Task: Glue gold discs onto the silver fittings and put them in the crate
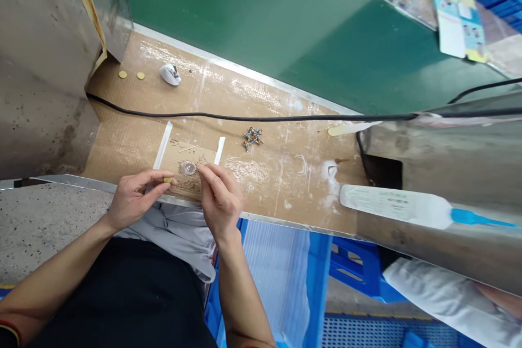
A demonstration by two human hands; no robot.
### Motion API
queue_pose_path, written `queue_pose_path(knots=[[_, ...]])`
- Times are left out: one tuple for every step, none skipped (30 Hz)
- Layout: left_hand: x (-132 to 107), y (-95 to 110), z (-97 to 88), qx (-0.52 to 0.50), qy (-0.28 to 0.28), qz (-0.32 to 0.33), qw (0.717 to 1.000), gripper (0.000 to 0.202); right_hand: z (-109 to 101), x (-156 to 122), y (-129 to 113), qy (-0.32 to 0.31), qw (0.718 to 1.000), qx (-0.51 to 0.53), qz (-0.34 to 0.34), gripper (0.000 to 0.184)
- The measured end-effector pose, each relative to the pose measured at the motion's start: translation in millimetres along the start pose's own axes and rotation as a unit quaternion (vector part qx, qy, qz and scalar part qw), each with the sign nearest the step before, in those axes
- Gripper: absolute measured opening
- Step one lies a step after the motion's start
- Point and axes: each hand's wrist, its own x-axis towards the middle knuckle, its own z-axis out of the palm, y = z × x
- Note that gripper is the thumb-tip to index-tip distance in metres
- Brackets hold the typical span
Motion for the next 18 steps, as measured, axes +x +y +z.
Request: queue_pose_path(knots=[[0.0,-0.2,0.2,0.002,0.001,0.001,1.000,0.022,-0.2,-0.5,0.4,0.002,1.000,-0.001,-0.002,0.026],[-0.1,-0.4,0.3,0.006,0.003,0.002,1.000,0.021,-0.4,-0.9,0.7,0.005,1.000,-0.002,-0.004,0.027],[-0.2,-0.6,0.4,0.008,0.005,0.003,1.000,0.021,-0.6,-1.2,0.9,0.006,1.000,-0.002,-0.004,0.027],[-0.4,-0.7,0.3,0.010,0.006,0.002,1.000,0.022,-0.8,-1.3,0.9,0.005,1.000,-0.003,-0.002,0.026],[-0.7,-0.7,0.3,0.010,0.005,0.000,1.000,0.022,-1.0,-1.2,0.6,0.004,1.000,-0.005,0.001,0.025],[-1.0,-0.7,0.2,0.009,0.004,-0.002,1.000,0.022,-1.2,-1.0,0.2,0.001,1.000,-0.007,0.006,0.025],[-1.3,-0.7,0.0,0.007,0.003,-0.003,1.000,0.022,-1.4,-0.6,-0.4,0.001,1.000,-0.009,0.011,0.024],[-1.5,-0.6,-0.1,0.005,0.002,-0.003,1.000,0.022,-1.5,-0.1,-1.2,0.002,1.000,-0.009,0.015,0.024],[-1.6,-0.6,-0.1,0.003,0.001,-0.001,1.000,0.022,-1.7,0.6,-2.1,0.003,1.000,-0.005,0.018,0.024],[-1.5,-0.5,-0.2,0.003,0.001,0.002,1.000,0.022,-1.8,1.5,-2.9,0.003,1.000,0.003,0.020,0.024],[-1.4,-0.4,-0.2,0.003,0.002,0.005,1.000,0.022,-1.9,2.3,-3.7,0.002,1.000,0.013,0.020,0.024],[-1.1,-0.3,-0.2,0.003,0.002,0.007,1.000,0.022,-1.8,3.1,-4.3,0.000,1.000,0.022,0.021,0.024],[-0.9,-0.1,-0.2,0.002,0.004,0.008,1.000,0.022,-1.7,3.7,-4.6,-0.002,0.999,0.029,0.021,0.024],[-0.6,0.2,-0.2,0.001,0.004,0.009,1.000,0.021,-1.6,4.1,-4.7,-0.005,0.999,0.032,0.023,0.024],[-0.5,0.5,-0.3,0.000,0.004,0.009,1.000,0.021,-1.4,4.2,-4.5,-0.008,0.999,0.034,0.025,0.023],[-0.3,0.9,-0.4,-0.001,0.004,0.010,1.000,0.021,-1.3,4.2,-4.2,-0.010,0.999,0.033,0.029,0.022],[-0.3,1.2,-0.5,-0.001,0.004,0.012,1.000,0.021,-1.2,4.1,-3.8,-0.012,0.999,0.032,0.031,0.022],[-0.3,1.4,-0.6,0.000,0.005,0.015,1.000,0.021,-1.2,3.9,-3.4,-0.012,0.999,0.031,0.032,0.021]])
